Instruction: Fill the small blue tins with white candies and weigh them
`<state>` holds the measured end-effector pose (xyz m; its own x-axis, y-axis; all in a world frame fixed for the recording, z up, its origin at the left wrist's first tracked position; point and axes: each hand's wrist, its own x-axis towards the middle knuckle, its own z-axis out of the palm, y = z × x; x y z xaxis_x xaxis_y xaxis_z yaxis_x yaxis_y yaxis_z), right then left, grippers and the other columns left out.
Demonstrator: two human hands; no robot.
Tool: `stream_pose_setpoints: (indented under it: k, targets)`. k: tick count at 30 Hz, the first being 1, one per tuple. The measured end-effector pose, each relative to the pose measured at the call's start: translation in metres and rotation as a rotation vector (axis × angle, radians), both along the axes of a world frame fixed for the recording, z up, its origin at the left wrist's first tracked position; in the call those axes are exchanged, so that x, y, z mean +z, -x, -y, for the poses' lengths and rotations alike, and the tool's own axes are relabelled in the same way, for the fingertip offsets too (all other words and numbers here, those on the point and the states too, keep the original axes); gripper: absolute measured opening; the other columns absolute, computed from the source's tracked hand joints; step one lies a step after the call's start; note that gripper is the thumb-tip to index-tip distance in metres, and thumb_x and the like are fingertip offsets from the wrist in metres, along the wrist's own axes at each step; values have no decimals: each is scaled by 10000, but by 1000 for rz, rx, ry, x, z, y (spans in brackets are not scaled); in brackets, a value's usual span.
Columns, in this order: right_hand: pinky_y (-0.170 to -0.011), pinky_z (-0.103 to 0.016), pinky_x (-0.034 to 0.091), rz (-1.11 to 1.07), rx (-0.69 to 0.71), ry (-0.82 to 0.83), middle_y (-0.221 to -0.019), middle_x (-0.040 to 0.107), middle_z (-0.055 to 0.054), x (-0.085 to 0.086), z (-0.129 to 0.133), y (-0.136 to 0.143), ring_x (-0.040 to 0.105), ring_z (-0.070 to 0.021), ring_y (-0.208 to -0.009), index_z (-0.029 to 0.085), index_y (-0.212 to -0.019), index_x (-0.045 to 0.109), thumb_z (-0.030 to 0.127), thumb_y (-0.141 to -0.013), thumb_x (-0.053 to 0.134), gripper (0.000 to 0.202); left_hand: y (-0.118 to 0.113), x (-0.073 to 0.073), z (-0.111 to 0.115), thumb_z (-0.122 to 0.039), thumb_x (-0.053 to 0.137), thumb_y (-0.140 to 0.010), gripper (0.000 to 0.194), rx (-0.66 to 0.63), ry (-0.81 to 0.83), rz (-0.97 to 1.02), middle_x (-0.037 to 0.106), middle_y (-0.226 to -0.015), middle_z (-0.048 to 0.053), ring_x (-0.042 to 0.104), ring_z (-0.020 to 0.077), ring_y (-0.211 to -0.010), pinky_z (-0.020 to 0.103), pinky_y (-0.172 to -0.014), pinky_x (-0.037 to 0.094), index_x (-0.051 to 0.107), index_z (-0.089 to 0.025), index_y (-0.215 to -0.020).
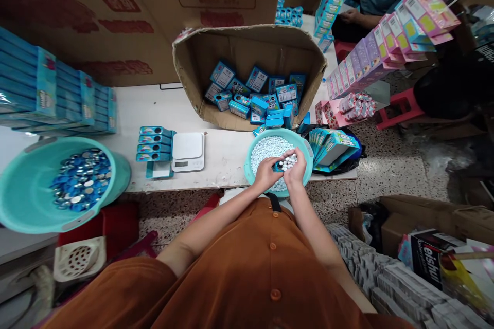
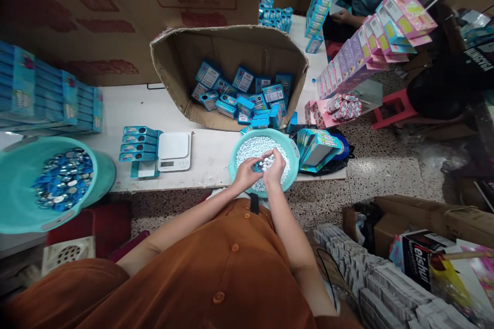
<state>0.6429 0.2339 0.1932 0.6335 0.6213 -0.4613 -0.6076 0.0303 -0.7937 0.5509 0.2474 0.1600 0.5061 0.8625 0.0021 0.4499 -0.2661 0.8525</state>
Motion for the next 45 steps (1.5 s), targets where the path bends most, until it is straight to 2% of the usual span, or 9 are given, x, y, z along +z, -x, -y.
stream_pose_setpoints:
  k: [3,12,21,29,34,40,43,45]
  targets:
    - [-600,-237,459,30,-72,-11,-543,507,37,-1,-1,0,506,-100,-551,202,-560,502,381,-749,515,261,-1,-1,-1,-190,733,-625,431,-2,0,-18,690,-984,46,620,223,-928,346,-843,486,658,-208,-1048]
    - [-591,-243,447,79,-47,-42,-513,529,24,6,-4,0,521,-103,-537,189,-528,527,348,-770,500,291,-5,-1,-4,-172,717,-620,424,-3,13,-26,687,-985,38,619,215,-926,326,-838,484,656,-201,-1039]
    - [-564,-235,434,155,-13,-51,-524,516,31,9,-3,0,495,-99,-522,192,-549,524,368,-763,498,278,-8,0,-6,-188,696,-636,325,-16,-32,-10,682,-937,44,607,213,-899,334,-818,474,652,-190,-958]
    - [-566,-240,434,180,-22,-64,-533,529,19,13,-4,3,505,-101,-527,194,-545,529,385,-794,470,319,-10,3,-6,-157,665,-637,326,2,-15,-2,681,-935,43,607,218,-897,337,-811,477,648,-192,-960]
    - [-537,-243,425,145,20,-72,-525,528,12,16,-1,3,515,-102,-508,190,-531,526,407,-811,467,359,-10,5,-5,-144,655,-640,292,6,-30,22,682,-930,37,610,208,-899,328,-820,479,650,-197,-927]
    - [-639,-262,470,237,79,-145,-596,593,-12,21,2,4,579,-121,-616,191,-571,585,435,-830,455,379,-13,7,-6,-151,693,-625,360,61,77,75,685,-983,46,621,222,-938,347,-848,490,651,-189,-981]
    - [-683,-265,480,265,-27,-187,-630,601,-11,17,2,-14,588,-118,-653,200,-612,598,467,-849,402,407,-9,7,-8,-227,740,-634,372,102,145,180,679,-1038,47,613,221,-1001,363,-915,471,649,-194,-994]
    - [-678,-265,478,285,-159,-163,-633,592,0,4,3,-32,580,-114,-642,204,-643,599,481,-851,396,401,-2,6,-9,-296,750,-646,378,115,158,240,671,-1056,53,601,218,-1032,371,-944,457,646,-194,-995]
